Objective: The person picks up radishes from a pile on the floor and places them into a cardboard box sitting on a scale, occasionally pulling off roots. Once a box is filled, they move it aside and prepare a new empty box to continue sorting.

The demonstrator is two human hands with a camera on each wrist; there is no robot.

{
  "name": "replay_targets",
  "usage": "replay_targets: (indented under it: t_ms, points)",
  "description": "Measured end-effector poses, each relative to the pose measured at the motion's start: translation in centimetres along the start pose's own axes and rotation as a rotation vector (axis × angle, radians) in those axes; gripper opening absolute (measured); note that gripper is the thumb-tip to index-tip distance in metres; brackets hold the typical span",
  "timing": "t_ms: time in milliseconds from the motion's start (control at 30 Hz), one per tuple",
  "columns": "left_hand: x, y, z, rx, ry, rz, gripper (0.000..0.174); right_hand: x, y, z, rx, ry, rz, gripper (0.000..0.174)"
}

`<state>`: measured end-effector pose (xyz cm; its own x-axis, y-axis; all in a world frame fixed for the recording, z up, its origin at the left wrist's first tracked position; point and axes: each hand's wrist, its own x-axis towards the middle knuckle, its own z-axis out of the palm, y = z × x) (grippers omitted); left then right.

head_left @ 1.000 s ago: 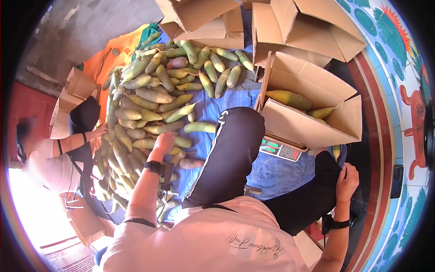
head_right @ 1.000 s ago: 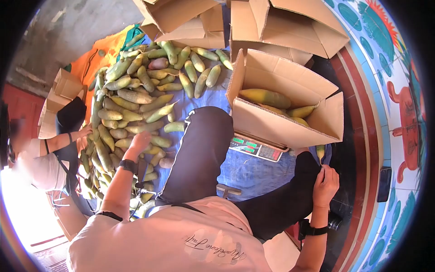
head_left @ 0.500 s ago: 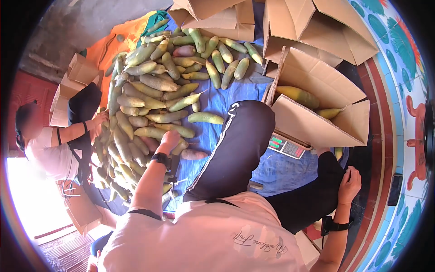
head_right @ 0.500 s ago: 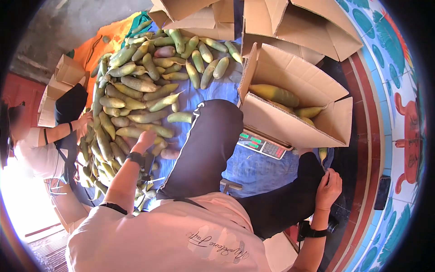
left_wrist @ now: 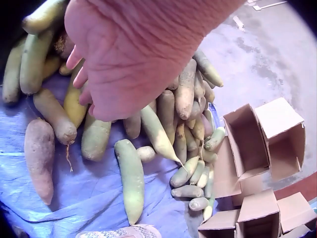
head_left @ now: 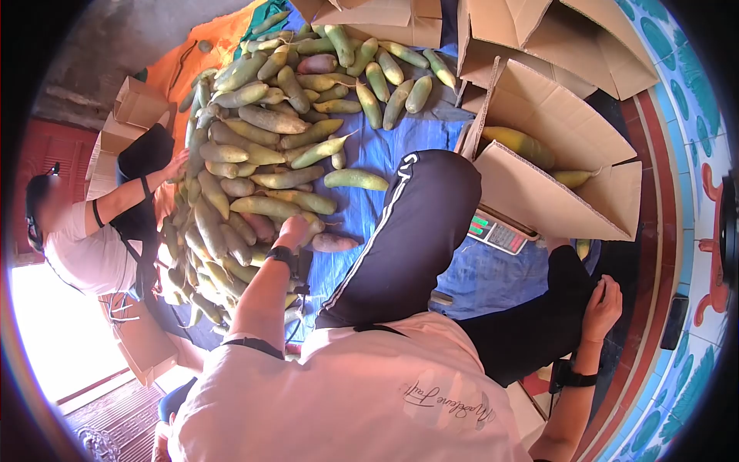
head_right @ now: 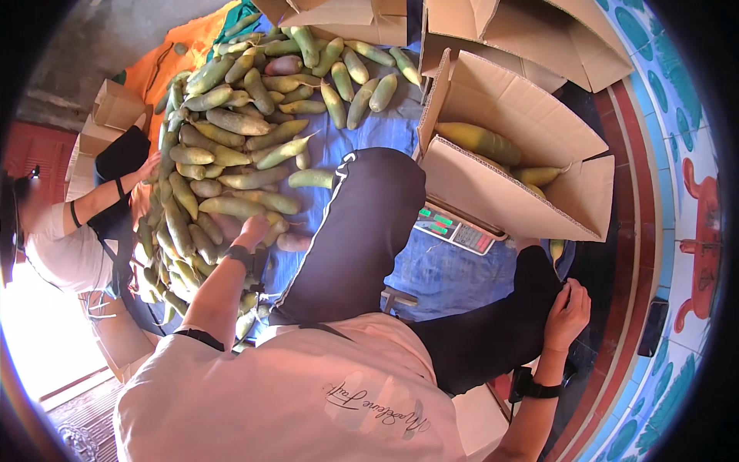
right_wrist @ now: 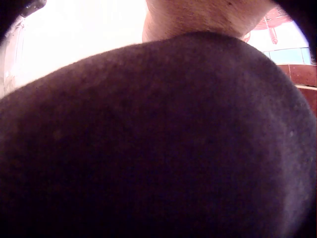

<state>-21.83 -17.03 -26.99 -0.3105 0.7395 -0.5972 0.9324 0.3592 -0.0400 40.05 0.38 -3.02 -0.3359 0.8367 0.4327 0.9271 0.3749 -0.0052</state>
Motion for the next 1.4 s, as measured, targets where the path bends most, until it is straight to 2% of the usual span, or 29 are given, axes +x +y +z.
replay_targets:
  t_ms: [33,67,133,167,267,333,567,633,667,700,767,900,933,1067,1167,1233,1333,1400]
  points:
    - [0.4,-0.4,1.0,0.139,-0.038,0.092,0.024,0.0,0.1,0.0,-0.007,-0.004,0.001,0.01]
    - [1.0,-0.7,2.2,0.138,-0.045,0.091,0.024,0.0,0.1,0.1,-0.012,-0.008,-0.001,0.01]
    - [1.6,-0.9,3.8,-0.138,-0.018,-0.096,0.027,0.0,0.0,0.1,-0.008,-0.022,0.002,0.011]
    - [1.9,-1.1,4.6,-0.14,-0.025,-0.096,0.027,-0.1,0.0,0.1,-0.007,-0.031,0.007,0.011]
    - [0.8,0.3,2.9,-0.032,-0.104,0.008,0.029,0.1,-0.2,0.1,-0.012,-0.034,-0.006,0.011]
    - [0.3,1.1,2.4,-0.335,-0.019,-0.244,0.031,0.1,-0.1,0.1,-0.012,-0.044,-0.001,0.011]
    - [-0.3,1.1,2.0,-0.414,0.018,-0.324,0.033,0.0,0.0,0.4,-0.033,-0.065,0.014,0.011]
    - [-0.9,1.6,0.0,-0.55,-0.057,-0.429,0.046,0.0,0.1,0.5,-0.038,-0.067,0.009,0.011]
    - [0.5,0.3,1.8,-0.573,-0.097,-0.476,0.065,0.0,0.1,0.5,-0.043,-0.064,0.007,0.011]
    - [0.3,0.2,1.6,-0.573,-0.101,-0.476,0.065,0.0,0.1,0.5,-0.043,-0.068,0.006,0.011]
    - [-0.1,0.1,1.2,-0.617,0.045,-0.561,0.069,0.1,-0.1,0.5,-0.047,-0.07,0.011,0.011]
    - [0.8,-1.5,1.8,-0.722,0.128,-0.673,0.073,0.1,0.1,0.6,-0.059,-0.09,0.013,0.011]
    - [1.1,-2.0,2.3,-0.703,0.168,-0.653,0.077,0.1,0.0,0.6,-0.055,-0.095,0.025,0.011]
    - [2.3,-3.7,3.1,-0.837,0.104,-0.653,0.083,0.3,-0.1,0.7,-0.053,-0.116,0.032,0.011]
    - [3.5,-4.3,3.4,-0.844,0.033,-0.682,0.085,0.4,-0.1,0.8,-0.048,-0.124,0.021,0.01]
    - [5.2,-5.5,5.4,-0.828,0.015,-0.672,0.087,0.5,-0.2,0.9,-0.061,-0.135,0.022,0.01]
    - [6.2,-5.4,5.5,-0.878,-0.021,-0.705,0.088,0.7,-0.4,0.9,-0.077,-0.152,0.02,0.01]
    - [6.8,-5.1,5.3,-0.902,-0.026,-0.805,0.089,0.9,-0.6,0.9,-0.085,-0.162,0.017,0.01]
